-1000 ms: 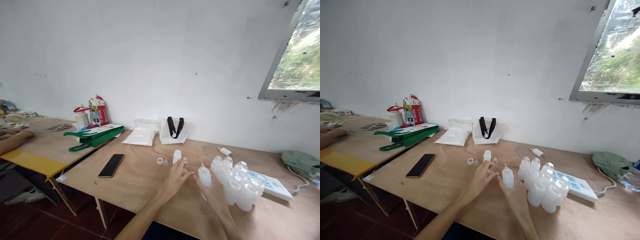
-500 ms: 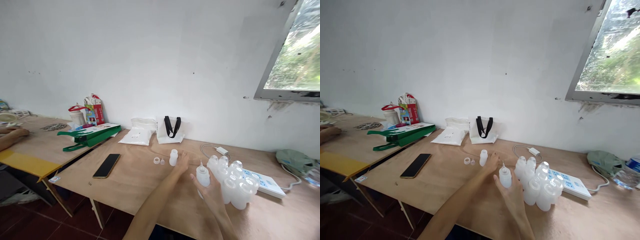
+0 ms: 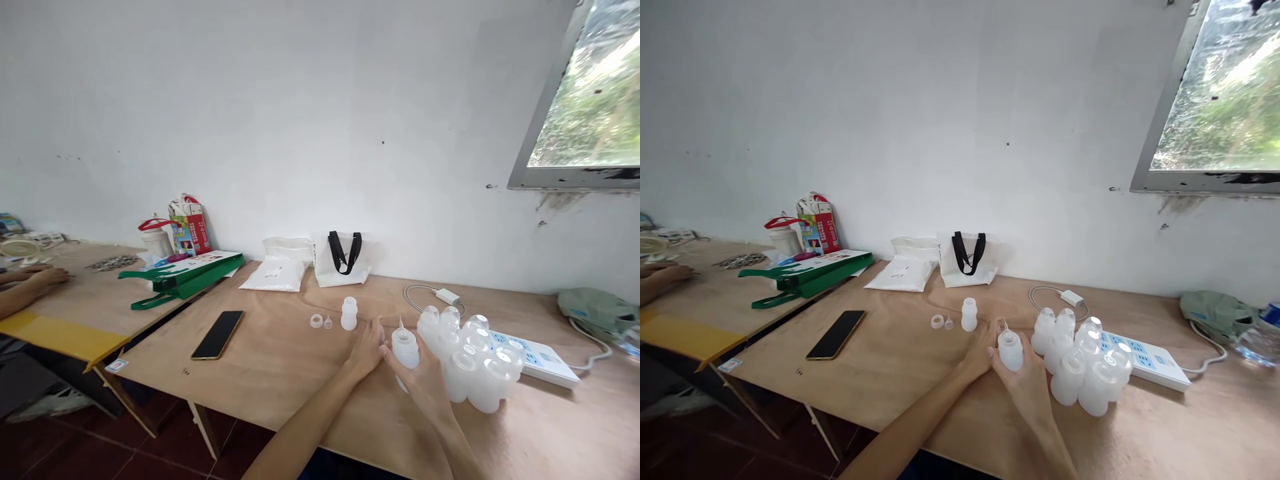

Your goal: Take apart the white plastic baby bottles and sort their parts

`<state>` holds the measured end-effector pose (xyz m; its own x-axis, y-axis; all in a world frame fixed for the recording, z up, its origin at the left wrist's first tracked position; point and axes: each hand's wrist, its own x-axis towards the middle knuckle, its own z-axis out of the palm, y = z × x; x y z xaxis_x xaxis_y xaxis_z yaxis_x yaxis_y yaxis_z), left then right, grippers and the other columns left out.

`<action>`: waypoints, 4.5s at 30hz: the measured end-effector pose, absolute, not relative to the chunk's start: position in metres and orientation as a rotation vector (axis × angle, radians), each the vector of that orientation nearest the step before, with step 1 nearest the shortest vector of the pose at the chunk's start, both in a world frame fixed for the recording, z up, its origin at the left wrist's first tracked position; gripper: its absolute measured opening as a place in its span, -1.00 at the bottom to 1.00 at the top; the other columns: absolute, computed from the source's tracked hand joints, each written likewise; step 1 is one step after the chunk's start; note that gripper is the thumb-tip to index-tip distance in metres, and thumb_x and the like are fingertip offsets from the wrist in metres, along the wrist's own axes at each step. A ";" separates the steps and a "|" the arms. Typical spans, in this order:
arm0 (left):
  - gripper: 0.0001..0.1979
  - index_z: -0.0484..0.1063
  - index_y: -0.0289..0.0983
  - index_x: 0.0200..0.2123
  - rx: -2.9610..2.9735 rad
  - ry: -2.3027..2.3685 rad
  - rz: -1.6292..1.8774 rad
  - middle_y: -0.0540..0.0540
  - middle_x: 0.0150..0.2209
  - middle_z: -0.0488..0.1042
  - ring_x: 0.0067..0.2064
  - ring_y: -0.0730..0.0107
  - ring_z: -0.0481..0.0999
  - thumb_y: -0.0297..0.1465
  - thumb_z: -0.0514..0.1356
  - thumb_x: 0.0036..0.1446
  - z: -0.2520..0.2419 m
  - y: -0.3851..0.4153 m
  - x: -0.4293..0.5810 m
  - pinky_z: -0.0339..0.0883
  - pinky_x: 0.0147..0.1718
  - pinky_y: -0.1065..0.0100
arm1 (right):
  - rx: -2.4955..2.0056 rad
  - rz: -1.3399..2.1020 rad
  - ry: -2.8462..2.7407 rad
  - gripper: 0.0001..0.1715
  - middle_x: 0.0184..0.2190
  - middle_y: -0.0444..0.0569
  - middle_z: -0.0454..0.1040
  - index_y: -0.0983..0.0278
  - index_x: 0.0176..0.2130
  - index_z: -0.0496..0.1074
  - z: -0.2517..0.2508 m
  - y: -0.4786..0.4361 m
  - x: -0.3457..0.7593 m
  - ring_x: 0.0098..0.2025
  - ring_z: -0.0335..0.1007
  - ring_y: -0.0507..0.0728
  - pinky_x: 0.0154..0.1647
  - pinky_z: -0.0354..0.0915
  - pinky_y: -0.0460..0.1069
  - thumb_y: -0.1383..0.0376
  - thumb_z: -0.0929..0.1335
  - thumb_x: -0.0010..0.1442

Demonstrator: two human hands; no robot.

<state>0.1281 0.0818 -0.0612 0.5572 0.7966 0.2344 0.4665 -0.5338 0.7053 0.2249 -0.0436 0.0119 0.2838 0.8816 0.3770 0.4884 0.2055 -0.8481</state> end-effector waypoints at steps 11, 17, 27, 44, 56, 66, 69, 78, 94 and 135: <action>-0.54 0.19 -0.20 0.23 2.247 1.240 1.228 -0.24 0.22 0.29 0.23 0.07 0.31 -0.23 0.12 0.32 -0.047 0.068 0.090 0.20 0.20 0.04 | -1.477 0.413 -1.322 -0.64 -0.37 -0.11 0.50 0.21 -0.28 0.38 0.015 -0.044 0.229 -0.29 0.42 0.17 -0.24 0.33 0.03 -0.02 0.39 0.13; -0.69 0.36 -0.18 0.09 2.649 1.527 1.076 -0.24 0.24 0.28 0.20 -0.06 0.32 -0.26 0.16 0.31 -0.018 0.112 0.063 0.13 0.19 -0.09 | -1.467 0.445 -1.316 -0.64 -0.37 -0.11 0.51 0.21 -0.27 0.39 0.013 -0.041 0.225 -0.31 0.42 0.16 -0.27 0.34 0.02 -0.02 0.39 0.13; -0.51 0.10 -0.23 0.24 2.458 1.548 1.038 -0.27 0.31 0.19 0.23 0.09 0.37 -0.53 0.10 0.28 -0.025 0.187 0.056 0.29 0.13 0.11 | -1.489 0.422 -1.333 -0.66 -0.39 -0.10 0.51 0.20 -0.30 0.40 0.010 -0.039 0.231 -0.32 0.44 0.20 -0.29 0.37 0.05 -0.01 0.39 0.12; -0.64 0.40 -0.12 0.00 2.487 1.510 1.047 -0.15 0.35 0.14 0.15 0.10 0.44 -0.63 0.10 0.24 -0.026 0.178 0.063 0.40 0.13 0.00 | -1.495 0.500 -1.353 -0.61 -0.30 -0.08 0.56 0.20 -0.19 0.44 0.001 -0.030 0.232 -0.24 0.47 0.21 -0.21 0.35 0.02 -0.02 0.39 0.13; -0.30 0.04 -0.26 0.35 2.377 0.825 0.801 -0.34 0.25 0.29 0.24 -0.04 0.35 -0.14 0.19 0.25 -0.041 0.099 0.098 0.28 0.16 -0.01 | -1.421 0.695 -1.300 -0.53 -0.12 -0.03 0.53 0.20 -0.06 0.37 -0.009 -0.024 0.232 -0.02 0.42 0.24 -0.01 0.28 0.06 -0.08 0.30 0.25; -0.54 0.21 -0.21 0.27 1.996 0.914 1.113 -0.24 0.18 0.39 0.20 0.13 0.37 -0.17 -0.03 0.40 -0.032 0.063 0.085 0.20 0.22 0.06 | -1.460 0.860 -1.350 -0.53 -0.37 -0.10 0.48 0.21 -0.08 0.41 -0.007 -0.025 0.237 -0.35 0.41 0.16 -0.27 0.32 0.02 -0.07 0.34 0.22; -0.52 0.34 -0.17 0.20 1.861 0.821 1.009 -0.15 0.00 0.51 0.00 0.19 0.48 -0.07 -0.06 0.41 -0.016 0.041 0.070 0.32 0.08 0.14 | -1.326 1.077 -1.420 -0.51 -0.46 -0.14 0.41 0.24 -0.09 0.40 -0.009 -0.025 0.232 -0.45 0.35 0.10 -0.40 0.29 -0.02 -0.07 0.37 0.20; -0.44 0.40 -0.21 0.15 1.566 0.451 0.742 -0.18 -0.02 0.49 -0.09 0.20 0.48 -0.04 0.27 0.18 -0.014 0.008 0.027 0.38 -0.22 0.33 | -1.057 1.451 -1.567 -0.53 -0.38 -0.11 0.49 0.26 -0.07 0.42 -0.001 -0.038 0.216 -0.44 0.33 0.04 -0.42 0.30 -0.06 0.04 0.45 0.12; -0.60 0.52 -0.24 -0.16 1.910 0.890 0.836 -0.06 -0.20 0.54 -0.23 0.34 0.45 -0.05 0.08 0.33 0.000 -0.001 0.008 0.24 -0.26 0.36 | -1.808 0.596 -1.909 -0.85 -0.38 -0.13 0.58 0.16 -0.29 0.37 -0.003 -0.044 0.180 -0.31 0.51 0.20 -0.39 0.09 -0.05 0.14 0.32 0.18; -0.66 0.44 -0.28 -0.31 1.449 1.093 1.421 -0.12 -0.27 0.52 -0.22 0.28 0.55 -0.09 0.28 0.12 -0.008 0.088 -0.011 0.46 -0.29 0.36 | -1.370 1.403 -1.686 -0.73 -0.60 -0.23 0.36 0.21 -0.38 0.28 -0.014 -0.039 0.195 -0.66 0.28 -0.03 -0.63 0.26 -0.15 0.10 0.36 0.19</action>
